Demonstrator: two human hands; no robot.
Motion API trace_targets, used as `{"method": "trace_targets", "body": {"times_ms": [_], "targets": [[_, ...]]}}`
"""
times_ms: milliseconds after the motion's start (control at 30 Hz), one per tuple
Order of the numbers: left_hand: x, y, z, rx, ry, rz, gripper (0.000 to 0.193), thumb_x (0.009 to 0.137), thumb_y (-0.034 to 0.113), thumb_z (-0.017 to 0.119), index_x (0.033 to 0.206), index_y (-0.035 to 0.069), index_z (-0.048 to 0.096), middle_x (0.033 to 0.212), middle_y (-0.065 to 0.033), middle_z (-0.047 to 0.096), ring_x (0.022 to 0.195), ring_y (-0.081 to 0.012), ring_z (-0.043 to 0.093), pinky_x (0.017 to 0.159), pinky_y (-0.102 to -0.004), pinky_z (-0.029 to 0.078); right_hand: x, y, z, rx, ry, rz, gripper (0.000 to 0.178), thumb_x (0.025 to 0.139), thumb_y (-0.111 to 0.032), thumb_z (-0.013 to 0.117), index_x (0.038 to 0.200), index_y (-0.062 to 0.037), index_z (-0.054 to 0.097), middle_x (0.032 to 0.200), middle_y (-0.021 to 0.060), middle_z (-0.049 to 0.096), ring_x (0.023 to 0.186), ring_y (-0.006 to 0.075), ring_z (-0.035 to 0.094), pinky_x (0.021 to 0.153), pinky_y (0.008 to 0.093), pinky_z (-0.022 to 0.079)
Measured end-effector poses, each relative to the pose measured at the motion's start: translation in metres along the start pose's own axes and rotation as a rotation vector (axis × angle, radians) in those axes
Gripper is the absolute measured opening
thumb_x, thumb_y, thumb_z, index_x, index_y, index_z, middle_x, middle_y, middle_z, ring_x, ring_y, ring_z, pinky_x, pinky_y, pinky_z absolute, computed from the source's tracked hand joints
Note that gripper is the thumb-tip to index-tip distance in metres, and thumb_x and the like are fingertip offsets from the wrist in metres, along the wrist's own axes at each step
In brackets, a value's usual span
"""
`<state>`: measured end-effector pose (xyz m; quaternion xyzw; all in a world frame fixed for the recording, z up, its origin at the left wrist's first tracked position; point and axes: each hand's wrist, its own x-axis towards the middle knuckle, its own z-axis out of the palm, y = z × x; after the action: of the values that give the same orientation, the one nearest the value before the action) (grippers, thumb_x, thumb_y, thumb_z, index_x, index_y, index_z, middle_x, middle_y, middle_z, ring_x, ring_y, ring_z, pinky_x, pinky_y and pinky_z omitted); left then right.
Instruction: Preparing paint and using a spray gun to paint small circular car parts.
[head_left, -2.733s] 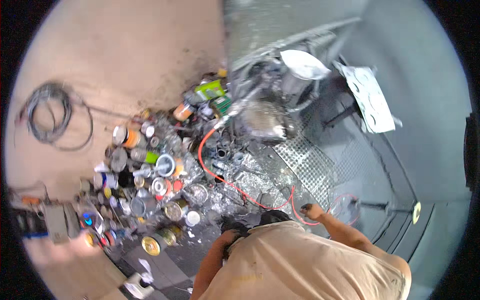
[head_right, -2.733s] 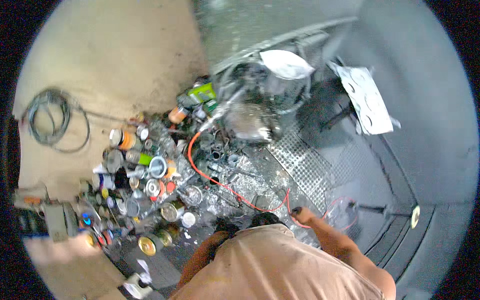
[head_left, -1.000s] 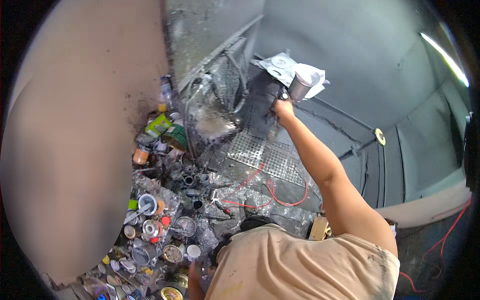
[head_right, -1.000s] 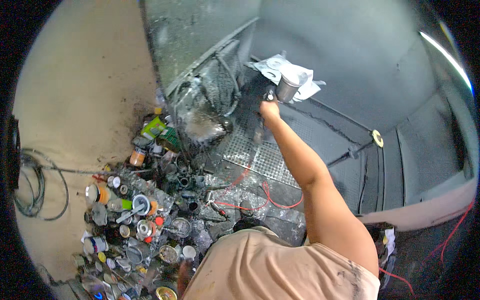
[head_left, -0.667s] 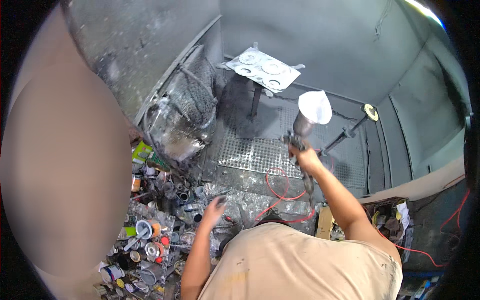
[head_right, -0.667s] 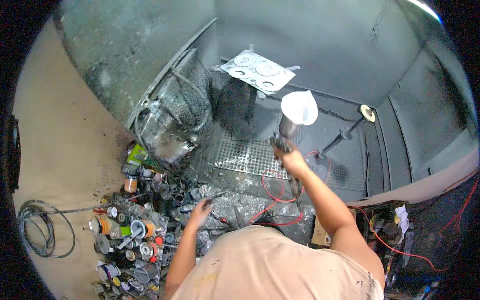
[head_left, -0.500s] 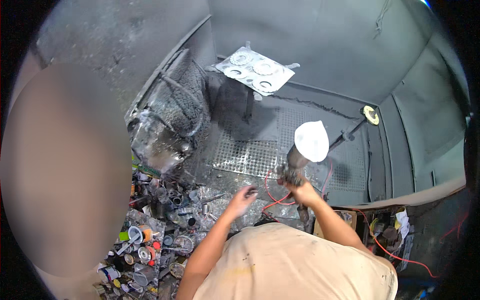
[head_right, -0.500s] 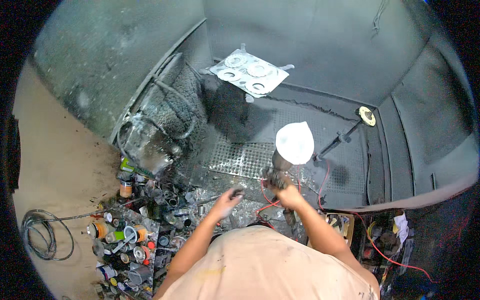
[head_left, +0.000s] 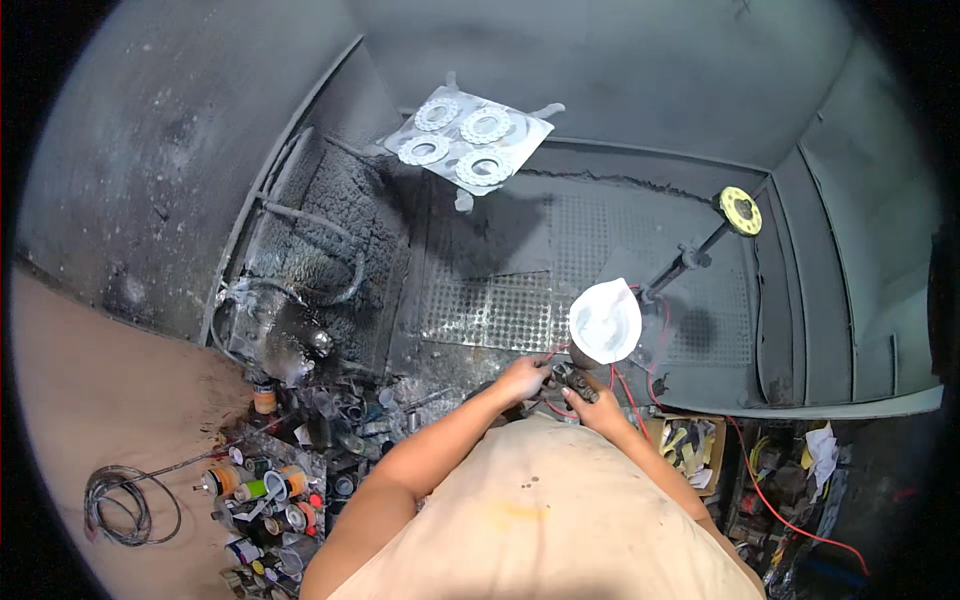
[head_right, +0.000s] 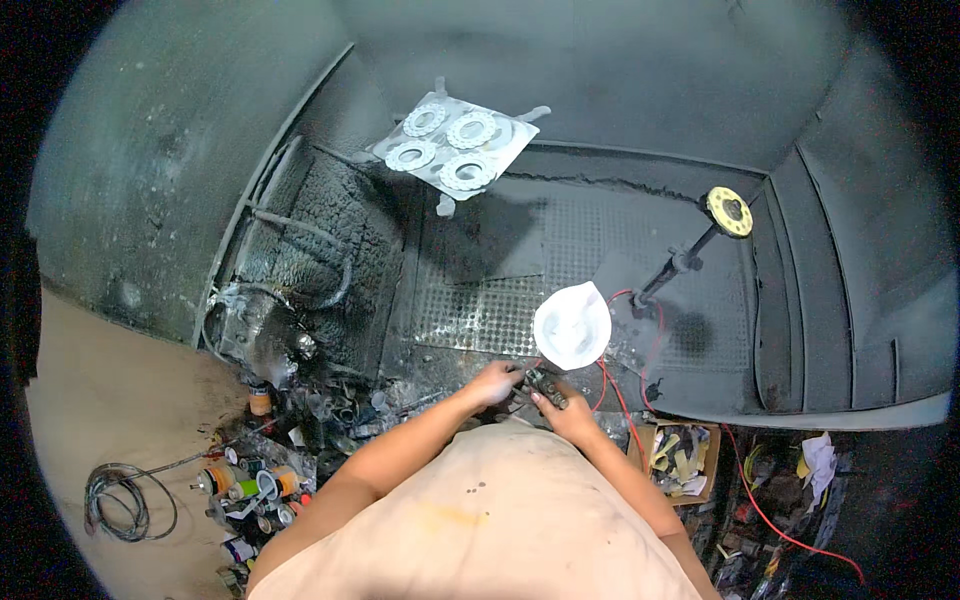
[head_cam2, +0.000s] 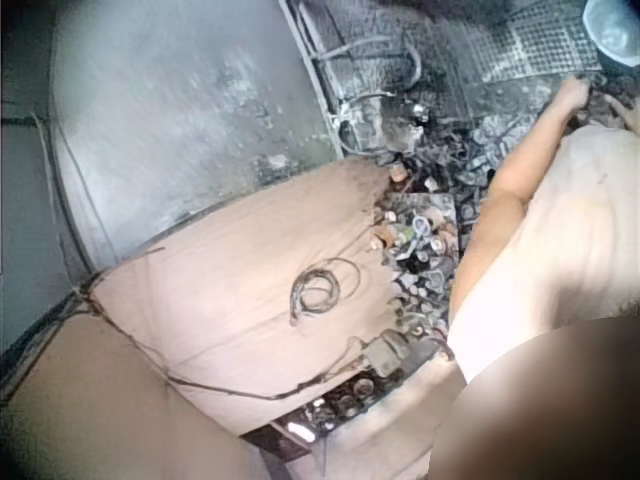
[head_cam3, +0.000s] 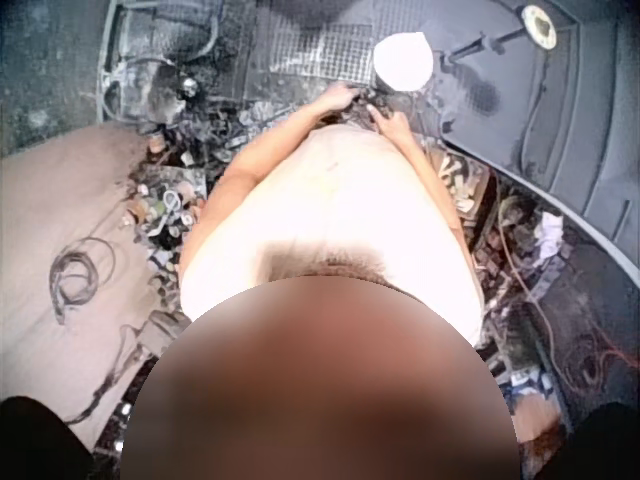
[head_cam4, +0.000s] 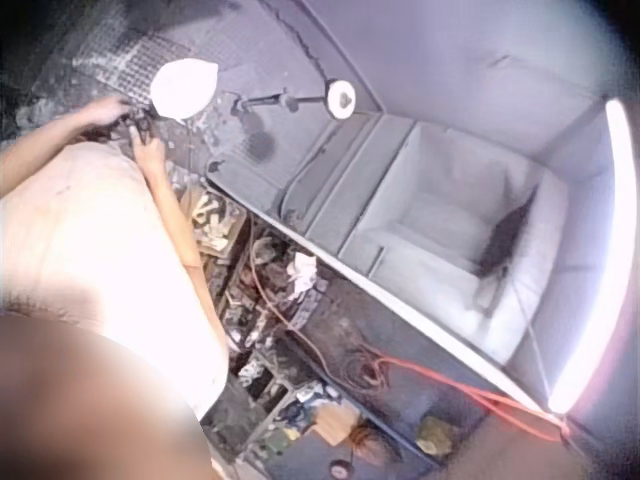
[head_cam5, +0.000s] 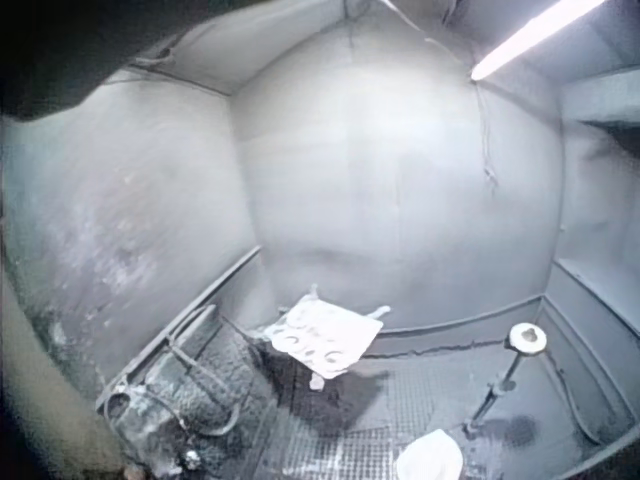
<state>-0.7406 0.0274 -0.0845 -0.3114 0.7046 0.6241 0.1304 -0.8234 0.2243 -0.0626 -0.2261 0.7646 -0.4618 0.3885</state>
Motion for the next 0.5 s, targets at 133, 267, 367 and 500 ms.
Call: {"method": "trace_targets", "body": {"times_ms": [133, 267, 367, 500], "targets": [[0.029, 0.041, -0.006, 0.199, -0.022, -0.002, 0.039, 0.095, 0.03, 0.059, 0.114, -0.002, 0.071, 0.102, -0.0241, 0.073, 0.095, -0.0323, 0.069, 0.088, -0.0432, 0.052, 0.022, -0.009, -0.027, -0.082, 0.064, -0.109, 0.051, 0.094, -0.032, 0.073, 0.129, 0.0026, 0.063, 0.116, 0.0251, 0.071, 0.11, 0.0334, 0.07, 0.094, 0.0383, 0.052], [0.059, 0.067, -0.015, 0.327, 0.007, 0.056, 0.041, 0.095, 0.03, 0.059, 0.117, -0.004, 0.068, 0.111, -0.0268, 0.071, 0.103, -0.0377, 0.068, 0.091, -0.0439, 0.051, 0.047, -0.039, -0.054, -0.085, 0.058, -0.068, 0.054, 0.093, -0.034, 0.073, 0.132, 0.0026, 0.061, 0.113, 0.0251, 0.072, 0.103, 0.0318, 0.071, 0.091, 0.0387, 0.053], [0.09, 0.073, -0.027, 0.305, 0.047, 0.141, 0.04, 0.096, 0.029, 0.058, 0.114, -0.004, 0.069, 0.113, -0.0277, 0.07, 0.103, -0.04, 0.068, 0.092, -0.0449, 0.051, 0.078, -0.045, -0.066, -0.086, 0.077, -0.079, 0.053, 0.092, -0.028, 0.075, 0.133, 0.0019, 0.06, 0.106, 0.015, 0.072, 0.095, 0.0203, 0.065, 0.087, 0.0345, 0.053], [0.13, 0.084, -0.055, 0.058, 0.141, 0.22, 0.047, 0.095, 0.024, 0.057, 0.132, -0.005, 0.056, 0.099, -0.0257, 0.072, 0.093, -0.0313, 0.07, 0.085, -0.0401, 0.053, 0.138, -0.055, -0.08, -0.191, 0.079, -0.212, 0.055, 0.094, -0.026, 0.073, 0.138, 0.0008, 0.055, 0.099, 0.0126, 0.072, 0.079, 0.0156, 0.064, 0.071, 0.0315, 0.053]]}}
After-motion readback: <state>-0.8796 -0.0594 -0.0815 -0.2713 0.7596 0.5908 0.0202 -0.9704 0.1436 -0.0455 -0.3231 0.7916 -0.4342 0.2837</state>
